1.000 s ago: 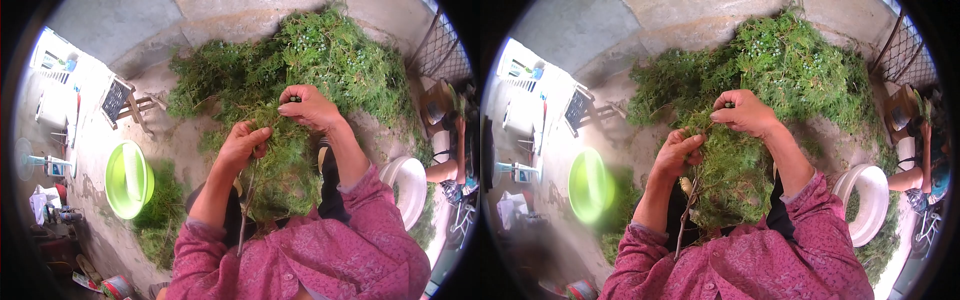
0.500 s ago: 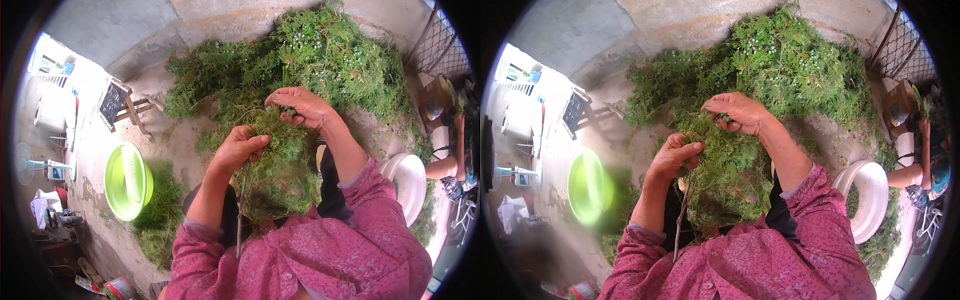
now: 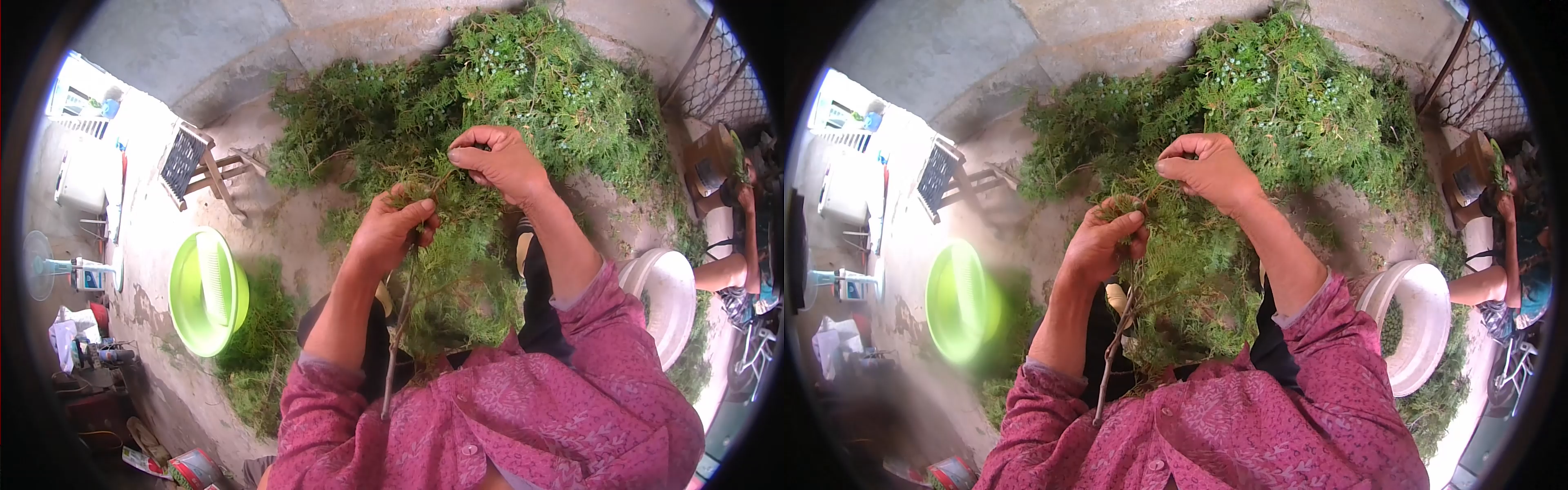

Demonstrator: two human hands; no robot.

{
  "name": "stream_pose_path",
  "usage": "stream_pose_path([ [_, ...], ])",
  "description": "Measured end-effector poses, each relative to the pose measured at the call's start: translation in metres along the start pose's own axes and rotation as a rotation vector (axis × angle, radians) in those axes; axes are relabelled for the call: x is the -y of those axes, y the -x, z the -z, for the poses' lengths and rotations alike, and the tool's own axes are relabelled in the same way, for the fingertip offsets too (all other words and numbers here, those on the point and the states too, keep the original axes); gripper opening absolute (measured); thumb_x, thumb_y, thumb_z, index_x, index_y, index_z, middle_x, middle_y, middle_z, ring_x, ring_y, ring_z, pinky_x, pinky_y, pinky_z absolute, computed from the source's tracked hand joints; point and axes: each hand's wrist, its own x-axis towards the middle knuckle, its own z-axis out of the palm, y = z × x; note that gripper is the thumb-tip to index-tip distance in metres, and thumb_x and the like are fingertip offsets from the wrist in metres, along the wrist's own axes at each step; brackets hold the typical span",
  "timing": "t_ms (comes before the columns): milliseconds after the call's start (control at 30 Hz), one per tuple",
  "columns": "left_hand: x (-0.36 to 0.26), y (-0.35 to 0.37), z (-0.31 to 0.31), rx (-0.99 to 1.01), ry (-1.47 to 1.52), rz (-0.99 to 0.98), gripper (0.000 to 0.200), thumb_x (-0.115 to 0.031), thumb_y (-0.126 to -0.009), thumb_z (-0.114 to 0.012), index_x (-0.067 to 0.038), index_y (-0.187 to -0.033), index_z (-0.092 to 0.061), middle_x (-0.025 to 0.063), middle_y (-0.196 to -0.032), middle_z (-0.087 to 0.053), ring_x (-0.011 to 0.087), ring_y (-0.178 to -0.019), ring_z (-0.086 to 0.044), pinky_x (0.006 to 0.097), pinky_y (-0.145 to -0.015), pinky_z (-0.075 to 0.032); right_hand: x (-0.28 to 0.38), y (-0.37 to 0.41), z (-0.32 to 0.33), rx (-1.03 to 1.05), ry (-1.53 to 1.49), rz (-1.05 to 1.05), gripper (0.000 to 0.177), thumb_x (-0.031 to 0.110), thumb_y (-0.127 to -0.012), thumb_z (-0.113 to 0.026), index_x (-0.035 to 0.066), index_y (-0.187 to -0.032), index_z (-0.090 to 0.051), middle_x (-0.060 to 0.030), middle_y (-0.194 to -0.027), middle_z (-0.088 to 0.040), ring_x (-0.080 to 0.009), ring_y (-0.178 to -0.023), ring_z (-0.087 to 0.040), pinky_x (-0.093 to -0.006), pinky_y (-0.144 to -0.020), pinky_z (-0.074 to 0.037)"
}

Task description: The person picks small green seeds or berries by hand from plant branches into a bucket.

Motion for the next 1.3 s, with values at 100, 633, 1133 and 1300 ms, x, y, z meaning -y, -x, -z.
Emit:
stream_pose_path([
  [100,0.005,-0.001,0.005,-0.068,0.008,0.02,0.013,-0.007,-0.081,-0.059,-0.005,-0.093,-0.054,0.0053,-0.072,-0.056,0.0146,-0.06,-0.055,0.028,-0.05,-0.045,0.006,-0.001,0.01,-0.073,-0.087,0.032,0.011,0.011,-0.074,-0.063,0.002,-0.079,-0.058,0.0027,-0.06,-0.05,-0.0032,-0.043,-0.039,-0.0172,-0.037,-0.03],
  [633,0.02,-0.012,0.007,-0.09,-0.127,-0.054,0.016,-0.007,-0.082,-0.058,-0.002,-0.097,-0.057,0.0033,-0.076,-0.057,0.0095,-0.06,-0.051,0.021,-0.05,-0.038,0.001,0.012,-0.016,0.271,0.152,-0.063,0.022,0.013,-0.077,-0.06,0.001,-0.095,-0.062,-0.0058,-0.069,-0.061,-0.0087,-0.051,-0.052,-0.0221,-0.049,-0.043],
  [1133,0.028,-0.012,-0.002,-0.117,-0.219,-0.124,0.041,-0.003,-0.082,-0.055,-0.004,-0.12,-0.04,0.0009,-0.082,-0.056,0.0075,-0.064,-0.053,0.0191,-0.054,-0.041,-0.012,0.007,-0.017,0.309,0.612,0.187,0.031,0.014,-0.061,-0.06,-0.001,-0.088,-0.062,-0.0149,-0.067,-0.06,-0.0198,-0.059,-0.057,-0.0302,-0.056,-0.045],
  [1300,0.028,-0.013,0.001,-0.105,-0.184,-0.125,0.042,-0.002,-0.081,-0.055,-0.003,-0.121,-0.041,0.0023,-0.085,-0.057,0.0089,-0.067,-0.053,0.0212,-0.057,-0.042,-0.022,0.008,-0.018,0.261,0.777,0.316,0.017,0.011,-0.069,-0.059,-0.001,-0.081,-0.059,-0.0058,-0.062,-0.055,-0.011,-0.059,-0.054,-0.0278,-0.055,-0.043],
])
